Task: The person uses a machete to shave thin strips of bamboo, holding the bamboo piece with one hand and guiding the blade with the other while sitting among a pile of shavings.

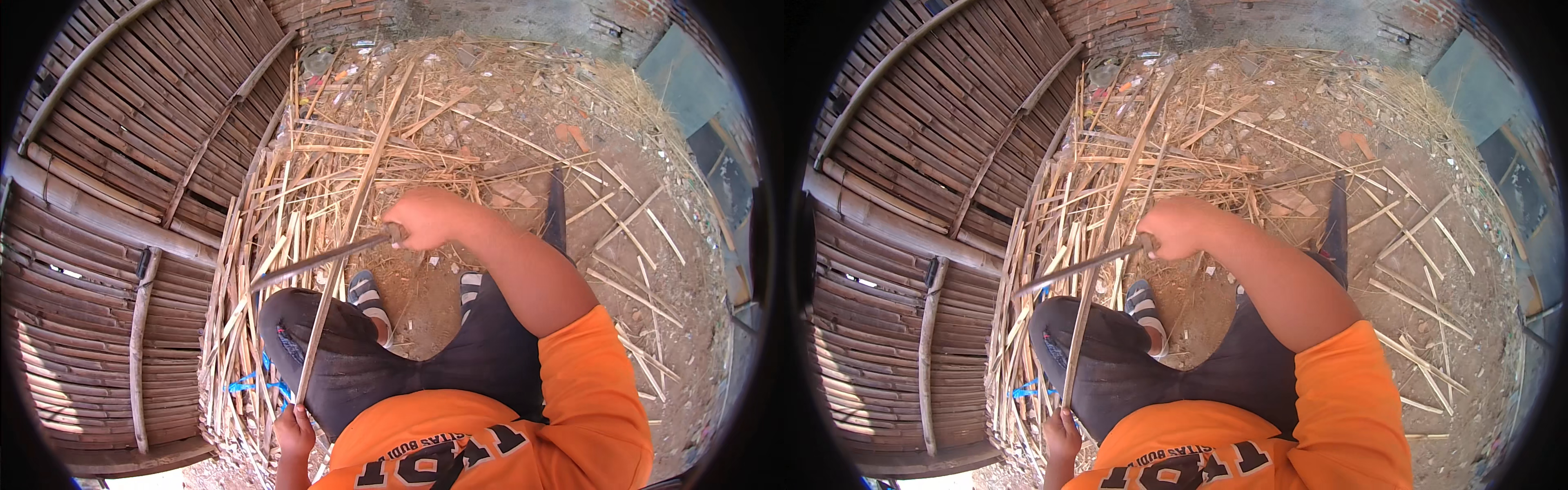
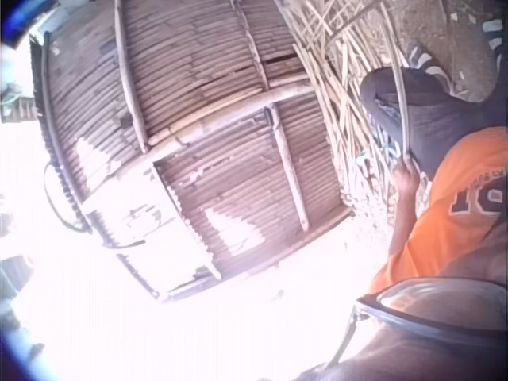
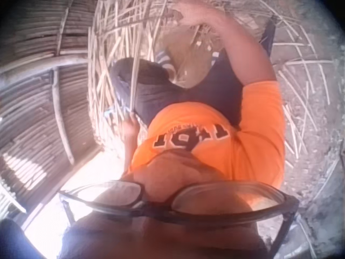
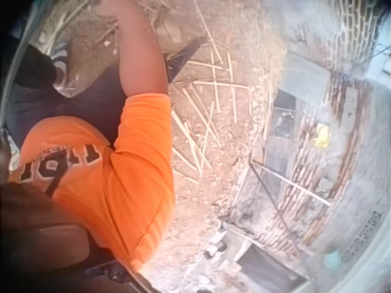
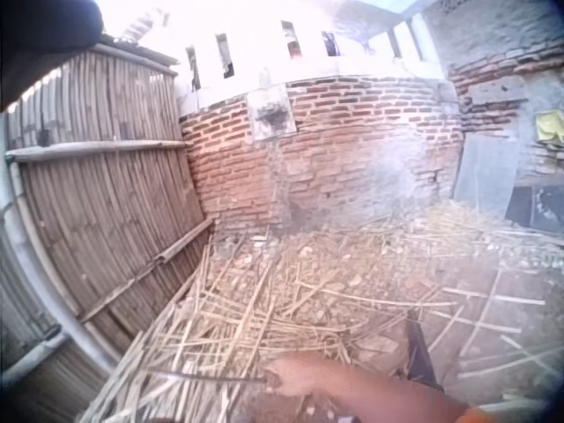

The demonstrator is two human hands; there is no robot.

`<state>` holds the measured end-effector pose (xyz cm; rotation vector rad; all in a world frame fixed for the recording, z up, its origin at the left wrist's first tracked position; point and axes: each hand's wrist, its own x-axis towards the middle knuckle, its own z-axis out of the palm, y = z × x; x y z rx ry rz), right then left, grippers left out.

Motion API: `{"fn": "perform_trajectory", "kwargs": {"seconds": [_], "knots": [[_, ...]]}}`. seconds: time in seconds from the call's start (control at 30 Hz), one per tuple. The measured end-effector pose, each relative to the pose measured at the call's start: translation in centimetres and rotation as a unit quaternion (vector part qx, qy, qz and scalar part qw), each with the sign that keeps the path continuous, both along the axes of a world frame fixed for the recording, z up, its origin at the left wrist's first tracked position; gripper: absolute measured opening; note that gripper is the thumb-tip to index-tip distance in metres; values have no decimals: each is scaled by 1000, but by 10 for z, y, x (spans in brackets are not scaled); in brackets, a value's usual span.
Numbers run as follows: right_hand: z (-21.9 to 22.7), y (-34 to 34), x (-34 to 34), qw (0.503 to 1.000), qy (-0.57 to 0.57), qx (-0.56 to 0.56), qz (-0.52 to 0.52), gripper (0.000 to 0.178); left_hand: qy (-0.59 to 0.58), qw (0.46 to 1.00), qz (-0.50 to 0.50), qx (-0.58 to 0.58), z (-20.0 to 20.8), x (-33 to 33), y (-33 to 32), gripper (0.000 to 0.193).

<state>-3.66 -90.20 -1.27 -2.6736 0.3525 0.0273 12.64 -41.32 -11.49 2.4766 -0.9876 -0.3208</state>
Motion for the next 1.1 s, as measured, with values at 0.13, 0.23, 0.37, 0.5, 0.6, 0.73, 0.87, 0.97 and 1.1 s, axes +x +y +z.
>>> {"fn": "perform_trajectory", "kwargs": {"seconds": [0.13,0.23,0.37,0.5,0.6,0.73,0.87,0.97,1.1], "knots": [[-21,-48,-10,973,-116,35,-195,37,-1,1000,-20,-5,-3,7,-4,45],[-17,-29,-5,982,-107,18,-154,35,44,999,-22,-15,6,5,-7,46],[7,33,13,998,1,-60,16,30,50,999,-11,-3,20,0,-7,46],[12,32,8,996,-35,-71,38,23,11,1000,-8,3,3,3,2,44],[-5,-26,-7,993,-57,0,-104,27,1,1000,-9,-1,0,2,-3,42],[-12,-38,-13,968,-142,-3,-206,31,9,1000,-6,-9,1,2,-3,43],[4,11,-4,997,-39,-30,-57,26,-6,1000,-17,-8,7,0,-5,43],[6,43,6,995,23,-73,63,26,-24,1000,-12,-5,14,-6,-10,43],[6,11,-1,1000,-24,-6,3,29,-64,997,-29,-16,3,-2,-3,41]]}}
